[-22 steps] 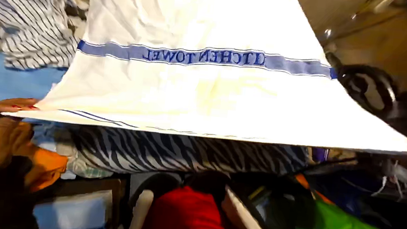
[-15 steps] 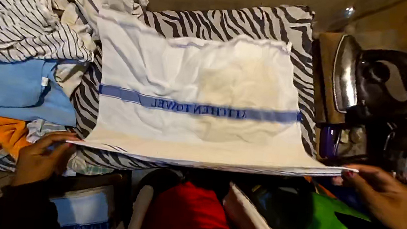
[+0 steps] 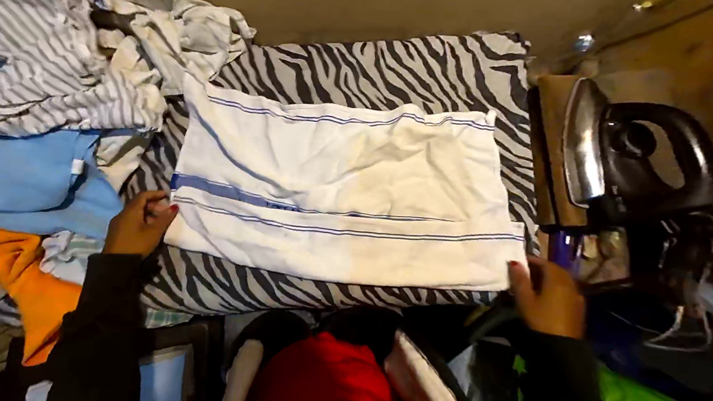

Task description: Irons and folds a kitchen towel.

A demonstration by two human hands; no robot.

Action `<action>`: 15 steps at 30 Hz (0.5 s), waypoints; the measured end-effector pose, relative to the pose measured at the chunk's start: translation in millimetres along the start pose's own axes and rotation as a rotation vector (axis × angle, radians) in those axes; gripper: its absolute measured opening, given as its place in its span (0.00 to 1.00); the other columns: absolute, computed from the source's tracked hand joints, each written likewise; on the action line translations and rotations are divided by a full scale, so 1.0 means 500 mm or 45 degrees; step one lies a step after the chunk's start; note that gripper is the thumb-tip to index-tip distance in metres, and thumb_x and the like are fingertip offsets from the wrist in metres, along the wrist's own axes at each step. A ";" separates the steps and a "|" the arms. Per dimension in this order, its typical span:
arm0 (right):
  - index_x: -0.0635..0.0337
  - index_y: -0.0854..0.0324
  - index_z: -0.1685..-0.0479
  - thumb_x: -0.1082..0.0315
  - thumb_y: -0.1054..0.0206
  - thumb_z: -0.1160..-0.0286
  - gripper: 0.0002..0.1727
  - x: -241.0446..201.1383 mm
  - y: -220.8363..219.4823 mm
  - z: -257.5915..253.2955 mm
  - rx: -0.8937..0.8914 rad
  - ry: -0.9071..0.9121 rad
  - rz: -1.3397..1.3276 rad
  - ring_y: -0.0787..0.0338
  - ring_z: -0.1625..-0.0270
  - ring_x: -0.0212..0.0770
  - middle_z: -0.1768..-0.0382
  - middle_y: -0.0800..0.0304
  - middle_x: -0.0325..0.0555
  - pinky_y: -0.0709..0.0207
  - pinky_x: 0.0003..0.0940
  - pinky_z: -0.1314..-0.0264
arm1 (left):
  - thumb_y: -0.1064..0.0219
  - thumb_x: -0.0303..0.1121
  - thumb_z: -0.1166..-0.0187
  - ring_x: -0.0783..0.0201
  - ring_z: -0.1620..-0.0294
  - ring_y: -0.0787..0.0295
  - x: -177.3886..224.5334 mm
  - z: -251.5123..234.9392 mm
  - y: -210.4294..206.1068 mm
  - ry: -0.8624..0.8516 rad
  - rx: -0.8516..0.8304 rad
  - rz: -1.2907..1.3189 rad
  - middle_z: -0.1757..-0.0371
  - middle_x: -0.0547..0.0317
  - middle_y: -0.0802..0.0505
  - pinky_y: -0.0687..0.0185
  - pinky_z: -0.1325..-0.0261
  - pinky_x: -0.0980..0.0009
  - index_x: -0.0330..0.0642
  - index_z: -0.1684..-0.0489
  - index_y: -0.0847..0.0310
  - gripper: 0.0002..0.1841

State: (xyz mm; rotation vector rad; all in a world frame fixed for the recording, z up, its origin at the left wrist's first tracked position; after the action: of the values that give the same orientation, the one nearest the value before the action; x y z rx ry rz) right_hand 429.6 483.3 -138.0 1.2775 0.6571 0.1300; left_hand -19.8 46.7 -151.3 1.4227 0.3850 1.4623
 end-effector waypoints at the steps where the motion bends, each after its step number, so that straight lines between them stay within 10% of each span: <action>1: 0.81 0.26 0.28 0.55 0.36 0.15 0.33 -0.008 -0.018 0.009 0.020 -0.064 -0.009 0.23 0.29 0.84 0.33 0.23 0.87 0.35 0.77 0.25 | 0.35 0.35 0.14 0.32 0.47 0.12 -0.013 0.003 -0.009 0.024 0.000 -0.010 0.47 0.26 0.11 0.23 0.40 0.33 0.28 0.24 0.29 0.25; 9: 0.78 0.25 0.30 0.55 0.33 0.15 0.31 -0.043 0.006 -0.001 -0.146 -0.272 0.171 0.12 0.44 0.81 0.48 0.13 0.82 0.25 0.78 0.41 | 0.34 0.33 0.16 0.37 0.63 0.20 -0.075 0.102 -0.012 0.194 -0.087 -0.132 0.66 0.28 0.15 0.28 0.50 0.34 0.19 0.47 0.19 0.18; 15: 0.78 0.25 0.28 0.61 0.30 0.18 0.30 -0.138 0.075 -0.116 -0.018 0.140 0.272 0.18 0.34 0.83 0.36 0.20 0.84 0.28 0.79 0.35 | 0.40 0.37 0.12 0.23 0.44 0.16 0.002 0.024 0.018 0.073 0.094 -0.205 0.47 0.19 0.12 0.30 0.37 0.25 0.21 0.33 0.24 0.23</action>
State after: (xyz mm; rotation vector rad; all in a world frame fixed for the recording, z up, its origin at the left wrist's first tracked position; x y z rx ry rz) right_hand 353.1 513.1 -85.3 1.3317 0.6106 0.3823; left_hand -12.6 38.8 -140.3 1.3771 0.5812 1.3721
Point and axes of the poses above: each hand's wrist, its own z-axis away from the middle knuckle, its own y-axis out of the back of the hand, x = y × z, the point moved 2 cm from there along -z, towards the middle knuckle
